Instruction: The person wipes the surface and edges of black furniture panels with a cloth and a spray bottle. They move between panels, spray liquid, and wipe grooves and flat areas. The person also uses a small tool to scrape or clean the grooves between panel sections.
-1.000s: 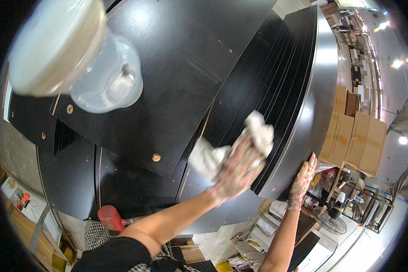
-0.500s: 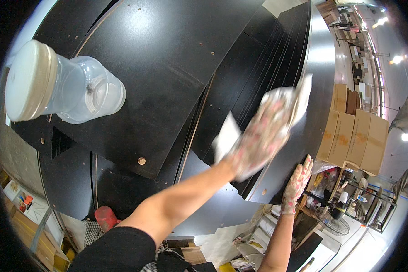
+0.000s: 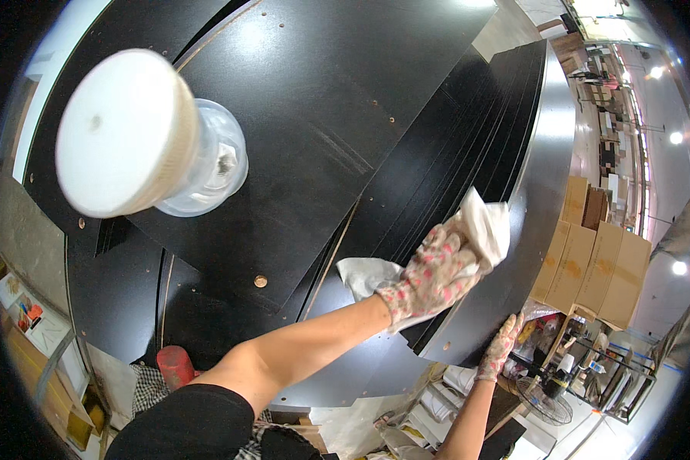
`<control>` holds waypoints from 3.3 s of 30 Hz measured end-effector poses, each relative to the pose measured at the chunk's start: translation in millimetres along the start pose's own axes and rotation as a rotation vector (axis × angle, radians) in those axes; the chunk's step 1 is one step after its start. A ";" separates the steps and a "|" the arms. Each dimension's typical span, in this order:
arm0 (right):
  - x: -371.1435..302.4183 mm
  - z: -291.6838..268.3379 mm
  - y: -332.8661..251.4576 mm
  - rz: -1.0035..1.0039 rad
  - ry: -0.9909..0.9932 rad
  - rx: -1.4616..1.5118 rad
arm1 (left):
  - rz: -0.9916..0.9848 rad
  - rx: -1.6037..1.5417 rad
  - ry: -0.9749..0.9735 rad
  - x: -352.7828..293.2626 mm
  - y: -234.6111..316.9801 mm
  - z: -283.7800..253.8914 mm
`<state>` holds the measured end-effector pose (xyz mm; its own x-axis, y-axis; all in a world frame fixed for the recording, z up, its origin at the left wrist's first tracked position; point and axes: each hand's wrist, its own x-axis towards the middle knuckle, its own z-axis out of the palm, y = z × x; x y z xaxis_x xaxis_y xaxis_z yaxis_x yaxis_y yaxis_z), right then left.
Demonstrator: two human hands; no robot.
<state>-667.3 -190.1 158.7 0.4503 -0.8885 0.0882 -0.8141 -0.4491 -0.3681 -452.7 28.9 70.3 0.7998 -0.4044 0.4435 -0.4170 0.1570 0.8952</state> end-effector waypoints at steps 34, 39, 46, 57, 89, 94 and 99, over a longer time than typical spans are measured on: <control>13.9 4.3 19.3 -0.030 -0.026 -0.013 | -0.469 0.504 -0.571 -194.4 41.2 -65.0; 24.6 4.0 34.3 0.028 -0.017 0.038 | -0.985 -0.957 0.369 -134.2 41.7 -66.3; 18.8 -2.8 29.4 -0.101 -0.071 0.011 | -0.359 0.044 0.126 50.8 -52.9 20.7; 19.6 -2.6 37.5 -0.057 -0.057 -0.080 | -0.001 0.630 -0.106 -226.7 55.2 -60.9; 16.6 5.4 9.3 -0.017 0.030 -0.156 | -0.335 -0.162 0.161 -21.1 -13.1 -16.0; 11.0 8.6 3.4 0.000 0.076 -0.228 | 0.049 0.397 0.154 -75.8 -0.4 15.9; 4.9 9.5 -11.6 0.045 0.058 -0.238 | 0.040 0.244 -0.376 -255.2 102.8 -45.7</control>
<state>-652.1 -188.4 154.6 0.3953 -0.9090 0.1317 -0.8995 -0.4122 -0.1451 -680.0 189.4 51.2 0.5876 -0.7085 0.3908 -0.5701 -0.0198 0.8213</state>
